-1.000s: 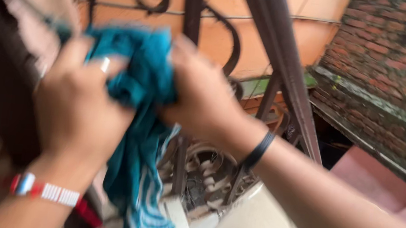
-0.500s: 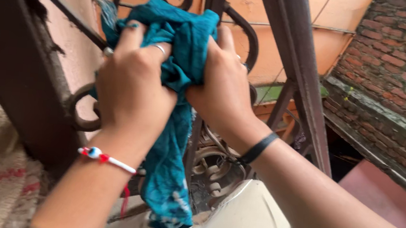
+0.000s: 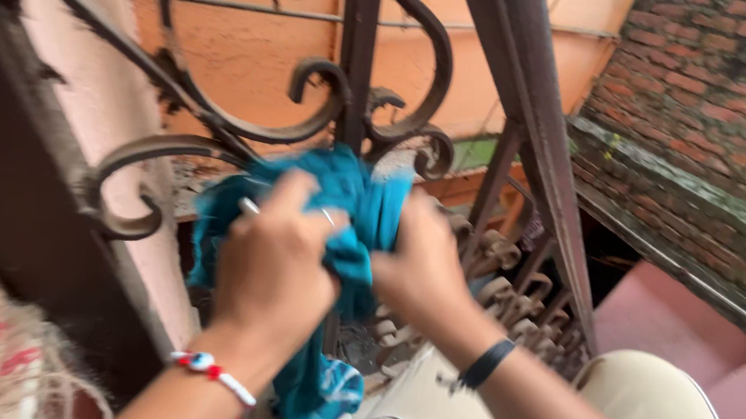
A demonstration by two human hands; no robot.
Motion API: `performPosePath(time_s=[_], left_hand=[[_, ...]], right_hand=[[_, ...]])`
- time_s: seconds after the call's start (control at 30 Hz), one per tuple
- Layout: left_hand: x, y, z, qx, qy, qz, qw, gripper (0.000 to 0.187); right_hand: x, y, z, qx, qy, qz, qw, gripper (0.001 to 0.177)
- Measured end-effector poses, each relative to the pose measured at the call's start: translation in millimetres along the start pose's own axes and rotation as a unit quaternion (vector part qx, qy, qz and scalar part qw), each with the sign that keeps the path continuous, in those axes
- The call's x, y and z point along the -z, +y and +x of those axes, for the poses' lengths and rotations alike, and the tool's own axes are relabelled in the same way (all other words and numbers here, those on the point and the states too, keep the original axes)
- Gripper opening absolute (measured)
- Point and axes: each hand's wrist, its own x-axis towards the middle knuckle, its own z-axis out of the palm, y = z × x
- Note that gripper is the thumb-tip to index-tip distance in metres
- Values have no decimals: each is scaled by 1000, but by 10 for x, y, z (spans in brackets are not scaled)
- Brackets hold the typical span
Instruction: The person wipes a metal lattice window and then a decorative metal staircase railing with a blue cloth.
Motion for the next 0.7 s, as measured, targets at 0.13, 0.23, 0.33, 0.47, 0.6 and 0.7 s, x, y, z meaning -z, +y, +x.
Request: performPosePath(time_s=[0.13,0.23,0.33,0.47,0.6,0.7], left_hand=[[196,-23,95,-106,174,-1,979,46],[94,-176,28,-91,181,156,967,52],[-193,-163,-140,93,50,22,994,29],[-279,-5,-224,55,15,60,997,20],[-34,-27,-29,-4,106,-20,994,42],[71,-66,57,-57,212,0,976,40]], right_hand=[[272,-324,463,265,102,55,957,29],[85,-392,528,374,112,-95,916,36],[-346,-214,184,184,119,-38,975,44],[-456,-39,-30,34,65,227,971,39],[-179,-164,217,-5,72,118,990,30],[-170,-314,391,181,108,218,953,34]])
